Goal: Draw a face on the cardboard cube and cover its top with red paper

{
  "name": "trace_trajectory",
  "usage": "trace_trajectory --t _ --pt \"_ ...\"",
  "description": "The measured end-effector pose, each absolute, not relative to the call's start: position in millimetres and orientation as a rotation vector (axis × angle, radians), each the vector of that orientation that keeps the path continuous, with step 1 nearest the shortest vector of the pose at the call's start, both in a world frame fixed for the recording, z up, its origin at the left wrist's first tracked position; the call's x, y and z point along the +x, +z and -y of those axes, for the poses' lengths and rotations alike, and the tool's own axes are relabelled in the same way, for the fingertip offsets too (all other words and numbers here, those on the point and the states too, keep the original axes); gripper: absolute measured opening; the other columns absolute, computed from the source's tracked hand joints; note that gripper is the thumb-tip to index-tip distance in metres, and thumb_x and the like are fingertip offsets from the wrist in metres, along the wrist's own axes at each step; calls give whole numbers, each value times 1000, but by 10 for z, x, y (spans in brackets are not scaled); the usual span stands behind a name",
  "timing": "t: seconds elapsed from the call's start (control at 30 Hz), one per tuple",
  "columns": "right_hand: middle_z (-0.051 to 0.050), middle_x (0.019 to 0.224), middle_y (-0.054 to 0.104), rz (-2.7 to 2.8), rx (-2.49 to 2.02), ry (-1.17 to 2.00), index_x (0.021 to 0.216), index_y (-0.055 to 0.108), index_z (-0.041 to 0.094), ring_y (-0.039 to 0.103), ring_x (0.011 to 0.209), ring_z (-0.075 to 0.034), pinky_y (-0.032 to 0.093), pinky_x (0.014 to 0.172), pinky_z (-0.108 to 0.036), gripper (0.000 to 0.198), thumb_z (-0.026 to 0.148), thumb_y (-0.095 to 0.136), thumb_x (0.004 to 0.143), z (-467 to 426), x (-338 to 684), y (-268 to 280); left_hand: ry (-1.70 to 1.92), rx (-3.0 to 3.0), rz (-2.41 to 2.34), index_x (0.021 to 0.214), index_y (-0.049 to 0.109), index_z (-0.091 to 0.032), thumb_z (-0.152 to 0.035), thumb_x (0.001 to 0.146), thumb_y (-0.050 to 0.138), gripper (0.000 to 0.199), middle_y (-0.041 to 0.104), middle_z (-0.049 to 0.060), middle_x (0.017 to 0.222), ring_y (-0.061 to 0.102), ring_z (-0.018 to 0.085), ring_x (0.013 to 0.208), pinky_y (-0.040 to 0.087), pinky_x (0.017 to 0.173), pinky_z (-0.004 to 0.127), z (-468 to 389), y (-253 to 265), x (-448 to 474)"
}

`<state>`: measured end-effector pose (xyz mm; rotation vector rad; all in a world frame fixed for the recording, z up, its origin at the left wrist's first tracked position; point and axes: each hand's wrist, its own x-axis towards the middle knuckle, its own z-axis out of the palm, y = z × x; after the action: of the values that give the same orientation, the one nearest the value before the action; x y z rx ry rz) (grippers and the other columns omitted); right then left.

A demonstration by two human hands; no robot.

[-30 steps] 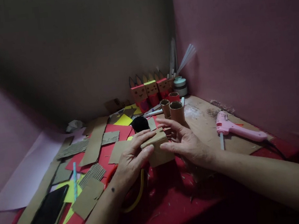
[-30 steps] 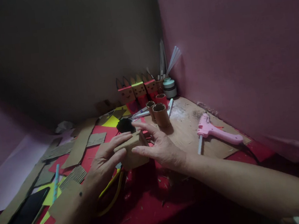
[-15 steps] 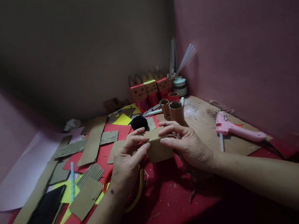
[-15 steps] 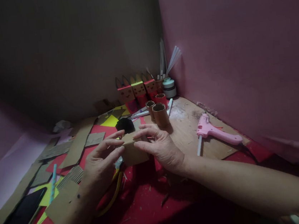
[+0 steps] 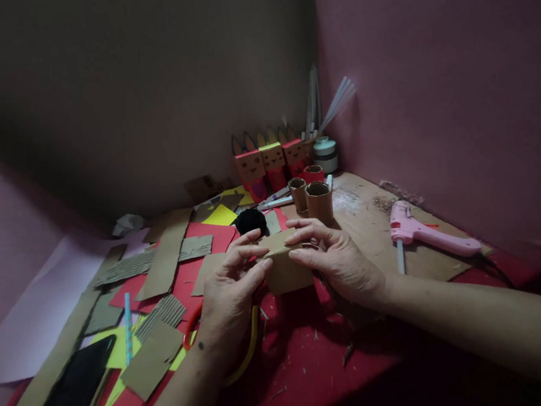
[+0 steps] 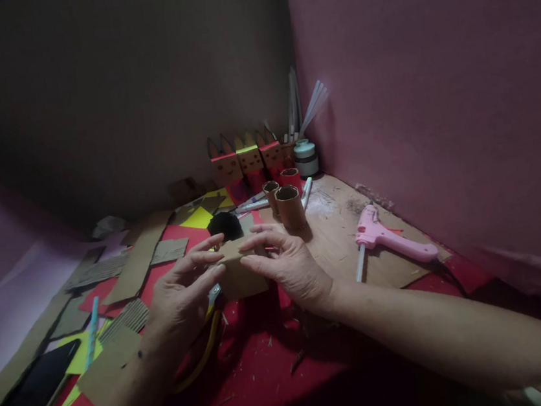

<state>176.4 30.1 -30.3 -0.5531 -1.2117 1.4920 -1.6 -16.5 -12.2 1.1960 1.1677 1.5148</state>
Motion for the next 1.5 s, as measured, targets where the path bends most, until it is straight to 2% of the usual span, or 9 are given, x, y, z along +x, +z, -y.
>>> trace_trajectory --t 0.47,0.73,0.77,0.87,0.93,1.07,1.2,1.37,1.5 --pt "-2 132 57 1290 -516 1433 78 80 31 49 134 -25 36 117 -50 8 26 85 75 -287 1798 -313 1546 1313 -1210 73 79 -23 -25 72 87 8 62 7 139 50 32 138 52 98 36 192 -86 -23" --pt "-2 130 59 1342 -428 1332 78 80 32 48 136 -25 35 119 -50 12 20 83 78 -257 1825 -240 1593 1337 -1105 75 81 -27 -21 75 84 7 64 3 138 56 28 134 47 106 33 221 -22 -5" --pt "-3 132 58 1358 -410 1302 80 80 32 48 136 -25 35 119 -50 13 19 83 78 -251 1834 -228 1604 1311 -1079 84 82 -29 -21 74 85 13 65 2 138 54 28 135 48 106 33 210 -23 -10" --pt "-2 135 56 1407 -361 1191 92 79 34 46 139 -25 37 120 -48 25 15 84 77 -248 1852 -221 1563 1192 -988 121 73 -38 -22 67 91 59 68 2 136 55 30 135 52 101 34 164 -41 -33" --pt "-3 136 55 1409 -306 1150 107 75 35 48 138 -25 39 119 -46 40 15 86 75 -261 1850 -248 1448 1157 -959 130 68 -37 -20 65 92 72 68 4 136 58 31 133 55 97 34 143 -56 -46" --pt "-5 135 60 1450 -199 1174 133 58 34 58 128 -25 46 114 -45 67 15 85 76 -307 1824 -338 1355 1228 -914 129 69 -36 -16 67 91 68 70 2 135 61 29 128 56 94 28 147 -65 -61" --pt "-5 141 58 1492 -172 1174 140 52 37 57 131 -25 45 115 -45 76 15 86 75 -346 1817 -384 1391 1304 -891 129 68 -39 -17 68 92 69 71 0 131 63 26 125 57 90 24 158 -66 -87" --pt "-3 135 61 1380 -253 1375 131 60 37 61 122 -24 52 105 -43 72 18 91 69 -359 1830 -316 1386 1299 -901 132 67 -39 -22 70 91 68 71 2 131 65 26 122 57 90 26 145 -56 -97" --pt "-2 114 68 1205 -453 1579 118 66 30 64 111 -21 53 96 -38 56 25 91 68 -371 1818 -267 1424 1283 -1097 127 70 -38 -31 77 87 53 75 1 122 68 22 114 56 88 26 161 -37 -78"
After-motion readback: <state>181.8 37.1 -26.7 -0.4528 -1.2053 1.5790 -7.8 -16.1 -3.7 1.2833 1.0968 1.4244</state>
